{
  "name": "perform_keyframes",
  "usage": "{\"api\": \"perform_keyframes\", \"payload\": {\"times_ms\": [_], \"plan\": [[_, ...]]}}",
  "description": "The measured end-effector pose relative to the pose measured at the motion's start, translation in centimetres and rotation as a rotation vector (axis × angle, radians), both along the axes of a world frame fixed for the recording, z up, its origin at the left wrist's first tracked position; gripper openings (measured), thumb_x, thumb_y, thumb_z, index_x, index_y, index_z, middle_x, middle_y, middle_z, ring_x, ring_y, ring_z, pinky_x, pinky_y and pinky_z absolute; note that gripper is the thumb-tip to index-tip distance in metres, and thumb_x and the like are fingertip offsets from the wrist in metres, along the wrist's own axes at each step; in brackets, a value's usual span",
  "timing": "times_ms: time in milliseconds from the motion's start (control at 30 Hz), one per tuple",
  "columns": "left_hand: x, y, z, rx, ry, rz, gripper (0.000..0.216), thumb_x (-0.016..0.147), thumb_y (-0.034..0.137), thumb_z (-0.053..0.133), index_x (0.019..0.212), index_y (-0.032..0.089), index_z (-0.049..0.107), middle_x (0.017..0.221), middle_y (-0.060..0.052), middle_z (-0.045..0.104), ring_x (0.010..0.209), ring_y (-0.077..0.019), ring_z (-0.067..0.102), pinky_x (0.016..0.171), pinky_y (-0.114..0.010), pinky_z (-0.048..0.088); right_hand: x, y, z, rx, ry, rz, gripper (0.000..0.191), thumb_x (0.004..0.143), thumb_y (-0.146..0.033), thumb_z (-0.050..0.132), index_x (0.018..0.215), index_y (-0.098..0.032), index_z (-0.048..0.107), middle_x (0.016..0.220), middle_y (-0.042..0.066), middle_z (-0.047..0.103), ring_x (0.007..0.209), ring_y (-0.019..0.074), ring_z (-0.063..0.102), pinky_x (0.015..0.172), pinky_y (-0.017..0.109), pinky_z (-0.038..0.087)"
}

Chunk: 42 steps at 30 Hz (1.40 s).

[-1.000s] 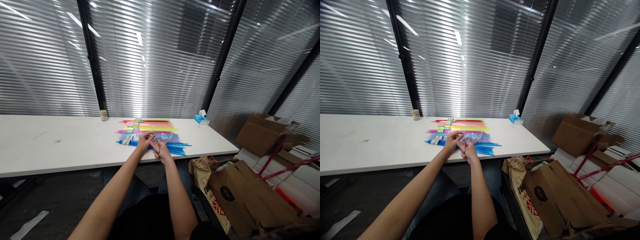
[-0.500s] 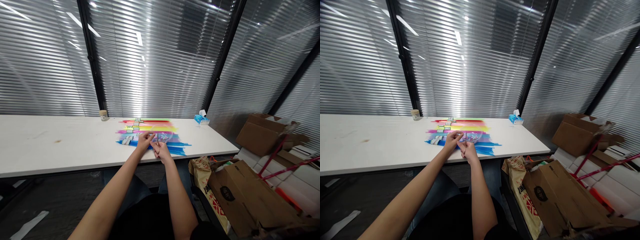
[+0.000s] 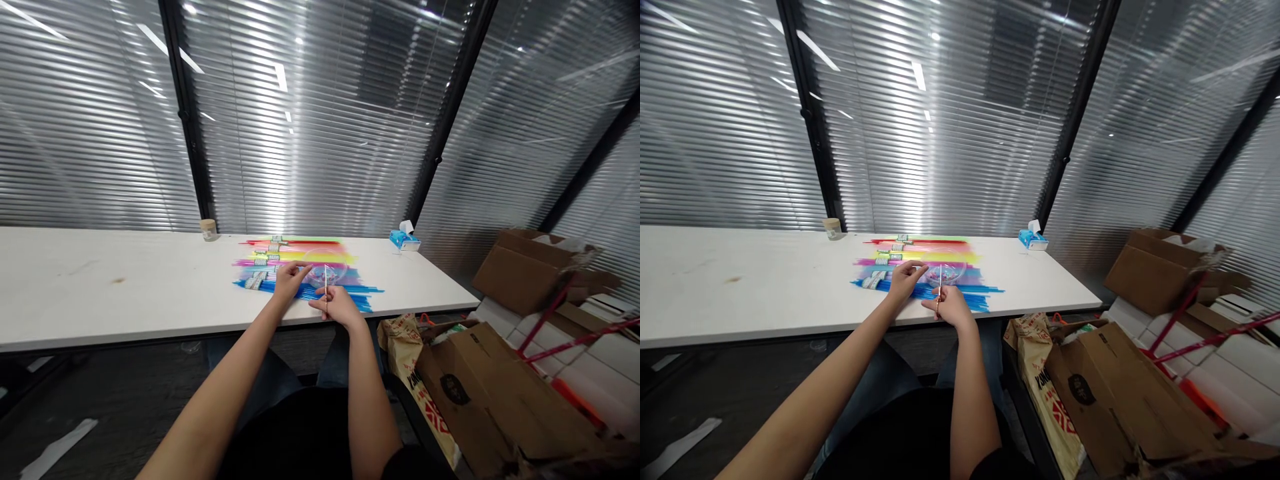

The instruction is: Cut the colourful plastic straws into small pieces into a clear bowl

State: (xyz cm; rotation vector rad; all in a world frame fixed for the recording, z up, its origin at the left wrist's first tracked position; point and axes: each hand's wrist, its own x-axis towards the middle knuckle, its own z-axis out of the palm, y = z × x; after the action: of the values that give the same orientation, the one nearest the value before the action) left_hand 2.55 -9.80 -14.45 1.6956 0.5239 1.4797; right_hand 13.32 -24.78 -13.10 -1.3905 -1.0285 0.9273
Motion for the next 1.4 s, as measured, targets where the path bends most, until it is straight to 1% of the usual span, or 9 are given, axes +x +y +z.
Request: {"api": "perform_keyframes", "payload": {"times_ms": [300,600,767,967,1000,1067,1133,1267,1400], "plan": [[0.0,0.2,-0.3,0.042,0.022,-0.018,0.035,0.074,0.053,0.079,0.076,0.018,0.075,0.046,0.009,0.032,0.044,-0.0080,0.026,0.049,-0.026,0.020,4.2,-1.8,-0.1,0.112,-0.097,-0.195,0.029,0.070,-0.021,0.085,0.093,-0.017,0.068,0.054,-0.006,0.063,0.037,0.0140,0.055,0.045,0.026,0.040],[-0.6,-0.9,-0.4,0.178,0.106,-0.112,0.034,0.081,0.050,0.074,0.088,0.017,0.076,0.047,0.010,0.032,0.044,-0.0079,0.028,0.048,-0.024,0.022,4.8,-0.8,-0.6,0.202,0.013,-0.373,0.049,0.066,-0.047,0.082,0.098,-0.016,0.062,0.054,-0.008,0.057,0.034,0.0120,0.049,0.040,0.026,0.035],[-0.7,-0.9,0.0,0.291,0.103,0.008,0.029,0.086,0.046,0.066,0.087,0.017,0.073,0.046,0.011,0.030,0.043,-0.0081,0.028,0.048,-0.023,0.024,6.4,-2.7,-0.1,0.225,0.065,-0.408,0.064,0.055,-0.055,0.087,0.100,-0.015,0.064,0.055,-0.009,0.055,0.034,0.0096,0.045,0.038,0.024,0.032],[-1.7,-4.1,0.5,0.522,0.104,0.170,0.019,0.086,0.036,0.068,0.081,0.019,0.073,0.055,0.003,0.058,0.050,-0.0107,0.048,0.056,-0.025,0.035,9.7,-7.4,0.4,0.232,0.072,-0.459,0.070,0.052,-0.058,0.090,0.102,-0.015,0.066,0.057,-0.009,0.057,0.034,0.0067,0.042,0.038,0.022,0.028],[-1.9,-5.0,0.6,0.616,0.124,0.158,0.015,0.086,0.034,0.069,0.082,0.020,0.074,0.057,0.002,0.062,0.051,-0.0113,0.052,0.057,-0.025,0.036,10.1,-8.1,0.4,0.231,0.068,-0.463,0.070,0.052,-0.058,0.090,0.101,-0.015,0.067,0.058,-0.008,0.058,0.034,0.0064,0.042,0.038,0.022,0.027],[-2.2,-6.6,1.0,0.988,0.204,0.177,0.009,0.090,0.027,0.067,0.086,0.020,0.073,0.063,0.001,0.068,0.054,-0.0125,0.059,0.057,-0.026,0.039,10.6,-9.2,0.2,0.225,0.062,-0.469,0.070,0.052,-0.058,0.091,0.101,-0.014,0.068,0.059,-0.007,0.058,0.034,0.0064,0.042,0.038,0.022,0.025],[-2.3,-7.8,1.5,1.179,0.249,0.188,0.009,0.094,0.021,0.063,0.089,0.020,0.070,0.064,0.001,0.069,0.054,-0.0122,0.061,0.056,-0.025,0.040,10.9,-10.0,0.0,0.212,0.057,-0.474,0.071,0.051,-0.058,0.092,0.101,-0.014,0.069,0.059,-0.007,0.058,0.034,0.0067,0.043,0.039,0.022,0.025],[-2.7,-9.3,1.6,1.181,0.289,0.157,0.009,0.096,0.017,0.059,0.091,0.018,0.066,0.062,0.003,0.067,0.050,-0.0112,0.058,0.053,-0.025,0.039,11.2,-10.3,-0.3,0.174,0.040,-0.462,0.072,0.048,-0.058,0.095,0.099,-0.013,0.068,0.057,-0.007,0.059,0.034,0.0083,0.045,0.039,0.023,0.027],[-3.6,-10.9,-0.9,1.193,0.281,0.040,0.009,0.096,0.017,0.057,0.094,0.018,0.066,0.060,0.003,0.063,0.048,-0.0114,0.055,0.051,-0.027,0.038,11.2,-10.2,-0.5,0.153,0.021,-0.447,0.073,0.050,-0.059,0.094,0.100,-0.013,0.068,0.056,-0.008,0.058,0.035,0.0091,0.046,0.040,0.023,0.030]]}}
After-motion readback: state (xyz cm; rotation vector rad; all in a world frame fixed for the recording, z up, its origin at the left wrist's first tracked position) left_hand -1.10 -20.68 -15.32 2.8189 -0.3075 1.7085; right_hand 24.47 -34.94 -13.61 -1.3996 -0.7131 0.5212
